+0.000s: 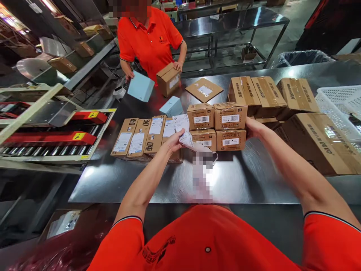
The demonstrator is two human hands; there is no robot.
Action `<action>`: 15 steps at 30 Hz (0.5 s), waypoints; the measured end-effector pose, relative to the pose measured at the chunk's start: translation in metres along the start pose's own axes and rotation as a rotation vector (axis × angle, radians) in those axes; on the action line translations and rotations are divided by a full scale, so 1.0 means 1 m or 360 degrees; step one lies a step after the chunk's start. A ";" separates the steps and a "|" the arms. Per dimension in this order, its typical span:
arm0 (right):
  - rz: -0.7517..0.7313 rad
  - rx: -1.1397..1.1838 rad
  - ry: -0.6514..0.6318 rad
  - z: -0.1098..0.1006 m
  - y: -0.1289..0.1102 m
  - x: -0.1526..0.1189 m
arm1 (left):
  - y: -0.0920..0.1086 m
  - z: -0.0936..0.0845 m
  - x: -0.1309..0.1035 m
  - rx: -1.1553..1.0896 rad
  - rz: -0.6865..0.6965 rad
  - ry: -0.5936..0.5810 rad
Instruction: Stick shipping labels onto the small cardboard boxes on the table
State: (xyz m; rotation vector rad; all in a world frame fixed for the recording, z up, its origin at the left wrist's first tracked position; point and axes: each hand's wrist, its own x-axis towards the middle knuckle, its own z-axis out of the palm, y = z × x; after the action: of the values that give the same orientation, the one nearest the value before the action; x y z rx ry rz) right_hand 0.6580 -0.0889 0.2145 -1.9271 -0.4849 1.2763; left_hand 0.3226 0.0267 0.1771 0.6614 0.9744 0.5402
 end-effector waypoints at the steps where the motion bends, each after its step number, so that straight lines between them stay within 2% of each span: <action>1: 0.0003 0.0008 -0.0003 0.000 0.000 0.001 | 0.000 0.000 0.000 -0.0014 -0.0002 -0.0004; 5: 0.0005 0.0039 0.0035 -0.004 0.005 0.007 | -0.004 0.000 -0.001 -0.0064 0.0006 0.0010; 8: -0.0026 0.0027 0.0004 -0.012 0.028 0.006 | -0.027 0.000 -0.008 -0.0114 0.0045 0.0116; 11: -0.0081 0.0128 -0.0093 -0.017 0.083 0.002 | -0.077 -0.002 -0.022 -0.0073 0.0047 0.0126; 13: -0.0117 0.0234 -0.0115 -0.022 0.128 0.001 | -0.117 -0.005 -0.032 0.0045 0.0029 0.0029; 15: -0.0170 0.0162 -0.0044 -0.032 0.167 0.000 | -0.151 -0.007 -0.042 0.0098 0.0059 -0.0122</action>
State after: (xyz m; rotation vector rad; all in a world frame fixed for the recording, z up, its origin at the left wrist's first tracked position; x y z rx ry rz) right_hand 0.6711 -0.2079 0.0935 -1.7777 -0.5197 1.2369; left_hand 0.3155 -0.1028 0.0894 0.7512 0.9115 0.5152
